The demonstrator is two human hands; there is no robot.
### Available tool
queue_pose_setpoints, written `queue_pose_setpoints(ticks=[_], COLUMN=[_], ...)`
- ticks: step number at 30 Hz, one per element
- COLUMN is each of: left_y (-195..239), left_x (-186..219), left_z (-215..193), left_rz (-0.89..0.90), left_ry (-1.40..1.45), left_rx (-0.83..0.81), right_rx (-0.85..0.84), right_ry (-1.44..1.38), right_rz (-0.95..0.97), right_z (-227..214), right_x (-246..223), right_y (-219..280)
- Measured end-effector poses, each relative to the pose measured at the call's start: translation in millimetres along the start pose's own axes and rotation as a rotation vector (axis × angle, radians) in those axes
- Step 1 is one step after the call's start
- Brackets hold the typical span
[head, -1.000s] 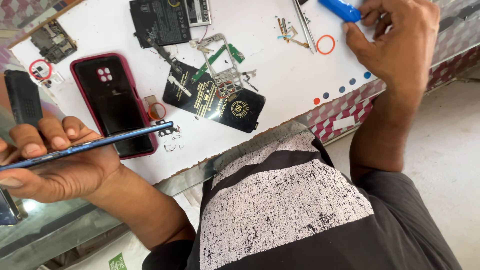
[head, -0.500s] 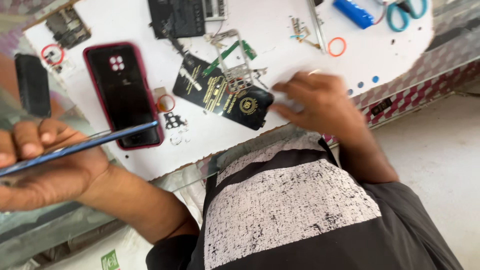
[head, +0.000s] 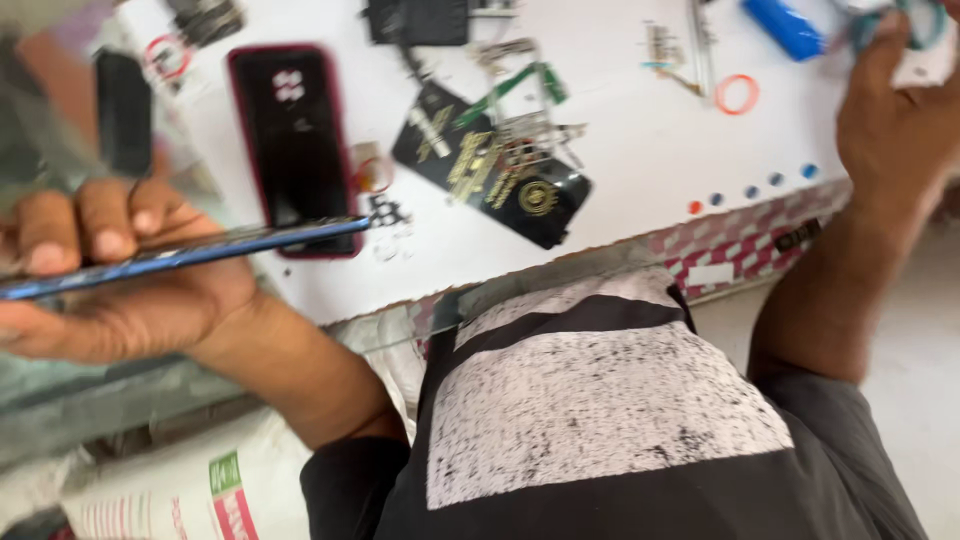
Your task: The person disassembles a blue smartphone, removes the back cover and battery, and manipulates internal components on a workbench. They use a small metal tool to pry and adjust parts, then reassemble the phone and test the screen.
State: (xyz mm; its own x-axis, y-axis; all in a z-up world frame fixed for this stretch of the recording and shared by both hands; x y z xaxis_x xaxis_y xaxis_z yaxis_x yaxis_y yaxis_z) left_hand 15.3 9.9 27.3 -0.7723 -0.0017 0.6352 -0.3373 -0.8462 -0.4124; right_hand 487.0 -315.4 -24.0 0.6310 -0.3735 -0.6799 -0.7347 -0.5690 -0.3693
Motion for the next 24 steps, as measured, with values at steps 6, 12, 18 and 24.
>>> queue_pose_setpoints(ticks=[6,12,18,24], left_y=[-25.1,-34.5,-24.1,-13.6], left_x=[18.8,22.0,7.4,9.9], left_z=[8.0,-8.0,-29.2,-42.8], left_rz=[0.114,0.103,0.076,0.074], left_ry=[-0.07,0.019,0.067,0.066], left_rx=[-0.149,-0.155,-0.084,-0.05], right_rx=[-0.247,-0.505,-0.597,-0.474], right_ry=[0.02,0.084,0.314,0.71], right_rz=[-0.417,-0.656,-0.848,-0.816], right_z=[23.0,67.7,70.6,50.6], right_x=[-52.8,-135.1,-146.9,-98.0], right_y=[21.6,28.1,-0.6,-43.7])
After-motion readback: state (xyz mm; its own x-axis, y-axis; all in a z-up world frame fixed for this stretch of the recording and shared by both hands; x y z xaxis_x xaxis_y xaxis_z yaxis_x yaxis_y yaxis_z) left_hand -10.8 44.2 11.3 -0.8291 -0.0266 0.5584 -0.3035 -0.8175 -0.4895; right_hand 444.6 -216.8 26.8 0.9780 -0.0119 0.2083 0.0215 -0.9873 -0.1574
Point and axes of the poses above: each hand's wrist, its own y-axis away from the middle knuckle, its own z-axis out of the palm, x = y × z, the point moved 1 cm from there along -y, towards the middle knuckle, and after that the axes turned 1 degree about x, right-handed, at the moved point
